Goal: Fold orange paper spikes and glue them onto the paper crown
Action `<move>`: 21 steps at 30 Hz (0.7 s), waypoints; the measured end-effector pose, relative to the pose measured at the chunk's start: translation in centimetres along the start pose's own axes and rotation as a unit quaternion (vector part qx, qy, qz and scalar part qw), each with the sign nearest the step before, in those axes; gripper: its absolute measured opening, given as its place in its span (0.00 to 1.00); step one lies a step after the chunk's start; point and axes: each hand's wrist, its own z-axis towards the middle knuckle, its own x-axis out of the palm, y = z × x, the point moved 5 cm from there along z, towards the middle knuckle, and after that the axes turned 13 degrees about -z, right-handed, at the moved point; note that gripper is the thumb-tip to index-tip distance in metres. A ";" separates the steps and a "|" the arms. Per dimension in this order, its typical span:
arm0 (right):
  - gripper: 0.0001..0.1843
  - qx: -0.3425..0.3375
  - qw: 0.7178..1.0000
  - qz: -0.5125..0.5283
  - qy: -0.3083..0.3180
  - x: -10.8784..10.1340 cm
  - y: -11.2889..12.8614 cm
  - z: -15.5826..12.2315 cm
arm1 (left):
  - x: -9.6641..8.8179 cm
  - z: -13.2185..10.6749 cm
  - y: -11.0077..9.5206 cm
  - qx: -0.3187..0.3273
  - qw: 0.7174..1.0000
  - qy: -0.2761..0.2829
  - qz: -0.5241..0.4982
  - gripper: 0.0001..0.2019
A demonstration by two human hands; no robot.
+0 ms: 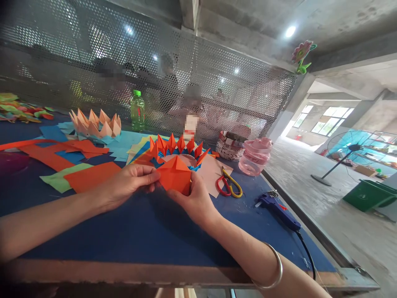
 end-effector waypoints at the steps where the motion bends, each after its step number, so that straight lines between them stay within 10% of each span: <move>1: 0.24 -0.003 1.000 -0.005 -0.001 0.0 0.0 0.0 | 0.1 0.0 0.0 0.001 1.000 -0.001 -0.001 0.14; 21: 0.21 -0.020 0.999 -0.026 -0.020 -0.1 0.3 -0.1 | 1.7 -0.7 0.2 0.006 0.993 0.114 0.002 0.16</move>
